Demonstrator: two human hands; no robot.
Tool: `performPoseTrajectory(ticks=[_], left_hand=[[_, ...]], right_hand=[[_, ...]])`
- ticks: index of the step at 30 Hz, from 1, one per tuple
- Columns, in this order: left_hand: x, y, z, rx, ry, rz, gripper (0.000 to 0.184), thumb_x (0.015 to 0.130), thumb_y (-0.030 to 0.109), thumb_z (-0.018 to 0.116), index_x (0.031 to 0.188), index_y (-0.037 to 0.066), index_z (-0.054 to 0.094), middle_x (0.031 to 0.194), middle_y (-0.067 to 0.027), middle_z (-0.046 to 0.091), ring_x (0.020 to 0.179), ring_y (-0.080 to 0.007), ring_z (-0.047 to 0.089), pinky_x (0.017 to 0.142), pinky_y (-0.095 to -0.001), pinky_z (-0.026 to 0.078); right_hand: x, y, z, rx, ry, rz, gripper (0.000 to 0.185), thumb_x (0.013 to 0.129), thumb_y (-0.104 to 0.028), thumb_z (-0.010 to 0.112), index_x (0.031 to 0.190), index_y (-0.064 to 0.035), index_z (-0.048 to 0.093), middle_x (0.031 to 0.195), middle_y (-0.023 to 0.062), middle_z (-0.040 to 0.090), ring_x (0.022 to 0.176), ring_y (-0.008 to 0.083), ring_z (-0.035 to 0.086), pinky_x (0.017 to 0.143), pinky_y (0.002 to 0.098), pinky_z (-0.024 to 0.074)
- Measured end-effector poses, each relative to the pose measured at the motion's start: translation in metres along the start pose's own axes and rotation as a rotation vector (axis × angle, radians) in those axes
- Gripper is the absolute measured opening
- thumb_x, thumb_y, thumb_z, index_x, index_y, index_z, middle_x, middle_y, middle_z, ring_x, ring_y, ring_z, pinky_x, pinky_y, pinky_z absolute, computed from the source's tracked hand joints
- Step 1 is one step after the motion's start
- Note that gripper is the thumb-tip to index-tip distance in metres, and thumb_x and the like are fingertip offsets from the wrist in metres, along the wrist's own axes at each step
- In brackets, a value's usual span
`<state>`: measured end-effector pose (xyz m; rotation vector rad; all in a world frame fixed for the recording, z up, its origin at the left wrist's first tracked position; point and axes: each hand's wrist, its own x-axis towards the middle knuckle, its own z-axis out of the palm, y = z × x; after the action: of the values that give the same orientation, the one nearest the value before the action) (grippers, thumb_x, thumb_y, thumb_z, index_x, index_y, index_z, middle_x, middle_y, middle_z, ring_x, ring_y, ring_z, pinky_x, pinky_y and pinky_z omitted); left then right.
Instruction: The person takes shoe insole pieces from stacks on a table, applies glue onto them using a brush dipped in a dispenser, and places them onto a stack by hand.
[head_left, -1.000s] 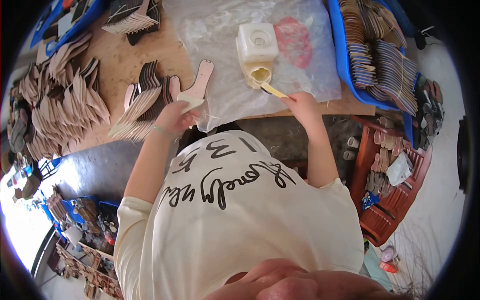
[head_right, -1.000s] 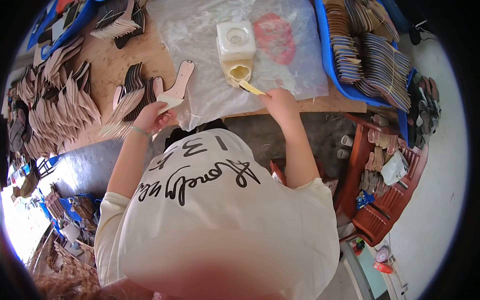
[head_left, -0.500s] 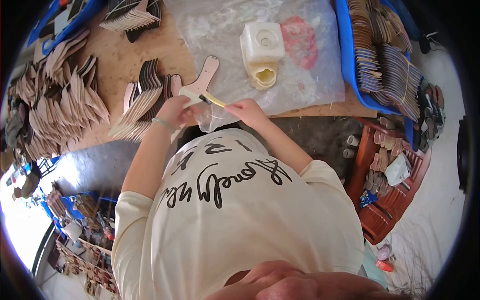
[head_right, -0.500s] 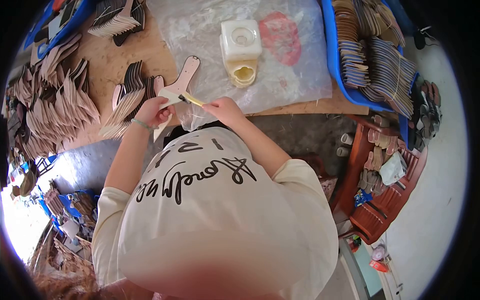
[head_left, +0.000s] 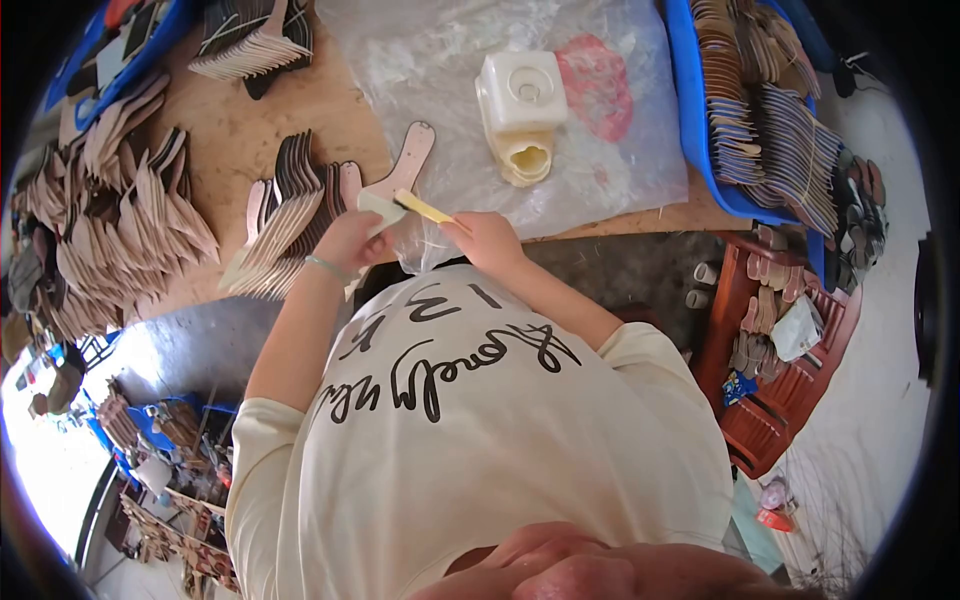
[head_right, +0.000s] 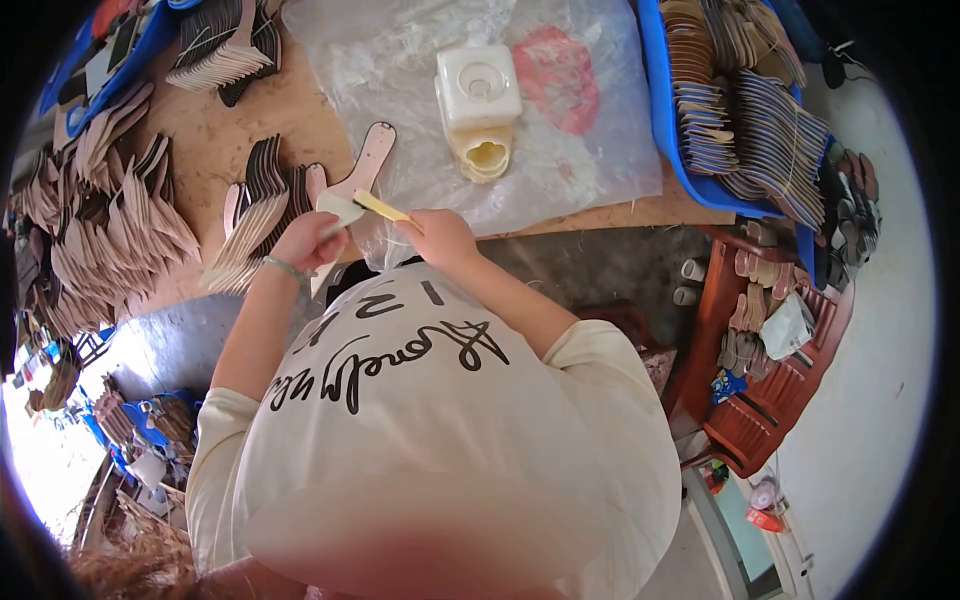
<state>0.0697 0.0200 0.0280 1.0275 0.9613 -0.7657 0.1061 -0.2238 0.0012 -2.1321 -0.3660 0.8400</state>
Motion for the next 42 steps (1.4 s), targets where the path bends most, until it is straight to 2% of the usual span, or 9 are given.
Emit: performPoseTrajectory(ticks=[6, 9, 12, 18, 21, 24, 27, 30, 42], left_hand=[[0.000, -0.005, -0.002, 0.077, -0.097, 0.049, 0.021, 0.092, 0.013, 0.043, 0.081, -0.001, 0.055, 0.067, -0.0063, 0.055, 0.051, -0.0077, 0.042, 0.040, -0.0201, 0.030], [-0.003, -0.003, 0.006, 0.009, -0.056, 0.053, 0.020, 0.088, 0.013, 0.046, 0.073, 0.001, 0.052, 0.058, -0.0040, 0.047, 0.042, -0.0082, 0.036, 0.036, -0.0234, 0.025], [-0.010, 0.006, 0.009, -0.097, -0.112, -0.024, 0.016, 0.088, 0.013, 0.046, 0.077, 0.001, 0.050, 0.060, -0.0047, 0.048, 0.043, -0.0075, 0.035, 0.035, -0.0216, 0.023], [-0.012, 0.010, 0.010, -0.117, -0.062, -0.046, 0.013, 0.088, 0.012, 0.046, 0.082, 0.001, 0.048, 0.063, -0.0061, 0.049, 0.044, -0.0079, 0.036, 0.034, -0.0202, 0.023], [-0.009, 0.006, 0.007, -0.138, -0.058, -0.055, 0.014, 0.088, 0.012, 0.045, 0.083, 0.000, 0.048, 0.063, -0.0068, 0.049, 0.044, -0.0081, 0.037, 0.034, -0.0201, 0.023], [-0.009, 0.005, 0.008, -0.120, -0.057, -0.057, 0.017, 0.090, 0.014, 0.044, 0.077, 0.003, 0.047, 0.063, -0.0034, 0.046, 0.044, -0.0074, 0.032, 0.035, -0.0202, 0.022], [-0.007, 0.005, 0.010, -0.132, -0.031, -0.077, 0.018, 0.089, 0.015, 0.045, 0.076, 0.003, 0.047, 0.062, -0.0031, 0.045, 0.043, -0.0073, 0.032, 0.035, -0.0210, 0.021], [-0.013, 0.008, 0.012, -0.082, -0.033, -0.108, 0.018, 0.088, 0.016, 0.045, 0.075, 0.003, 0.046, 0.060, -0.0025, 0.043, 0.042, -0.0069, 0.029, 0.034, -0.0216, 0.019], [-0.006, 0.004, 0.008, -0.064, -0.049, -0.101, 0.009, 0.087, 0.015, 0.046, 0.081, 0.008, 0.046, 0.059, 0.0010, 0.039, 0.043, -0.0056, 0.025, 0.035, -0.0211, 0.018]], right_hand=[[0.016, 0.005, 0.000, -0.221, 0.167, 0.069, 0.036, 0.091, -0.036, 0.052, 0.075, -0.0050, 0.063, 0.068, 0.0167, 0.062, 0.066, 0.0374, 0.060, 0.059, 0.0483, 0.0458], [0.027, 0.004, -0.005, -0.363, 0.201, 0.115, 0.035, 0.091, -0.033, 0.052, 0.076, -0.0041, 0.064, 0.069, 0.0171, 0.063, 0.068, 0.0374, 0.062, 0.061, 0.0482, 0.0475], [0.037, 0.004, -0.006, -0.417, 0.168, 0.101, 0.034, 0.090, -0.031, 0.054, 0.076, -0.0029, 0.065, 0.069, 0.0174, 0.063, 0.069, 0.0373, 0.063, 0.062, 0.0479, 0.0485], [0.029, -0.017, -0.036, -0.376, 0.233, 0.156, 0.033, 0.089, -0.029, 0.055, 0.074, -0.0007, 0.065, 0.071, 0.0193, 0.063, 0.070, 0.0389, 0.062, 0.063, 0.0479, 0.0479], [0.018, -0.034, -0.046, -0.116, 0.176, 0.127, 0.033, 0.089, -0.028, 0.056, 0.074, 0.0005, 0.064, 0.070, 0.0209, 0.062, 0.069, 0.0405, 0.061, 0.063, 0.0487, 0.0473], [0.022, -0.025, -0.026, -0.249, 0.128, 0.033, 0.034, 0.089, -0.028, 0.056, 0.074, 0.0009, 0.064, 0.069, 0.0216, 0.061, 0.067, 0.0412, 0.060, 0.062, 0.0493, 0.0469], [0.031, -0.021, -0.020, -0.242, 0.155, 0.119, 0.034, 0.089, -0.028, 0.056, 0.073, 0.0012, 0.064, 0.067, 0.0217, 0.061, 0.065, 0.0412, 0.060, 0.061, 0.0498, 0.0470], [0.047, -0.012, -0.016, -0.351, 0.201, 0.090, 0.034, 0.089, -0.028, 0.057, 0.073, 0.0011, 0.064, 0.068, 0.0209, 0.062, 0.065, 0.0404, 0.061, 0.061, 0.0497, 0.0474], [0.107, -0.012, -0.017, -0.502, 0.235, 0.132, 0.031, 0.089, -0.029, 0.057, 0.076, -0.0032, 0.068, 0.071, 0.0174, 0.065, 0.069, 0.0364, 0.064, 0.063, 0.0470, 0.0487]])
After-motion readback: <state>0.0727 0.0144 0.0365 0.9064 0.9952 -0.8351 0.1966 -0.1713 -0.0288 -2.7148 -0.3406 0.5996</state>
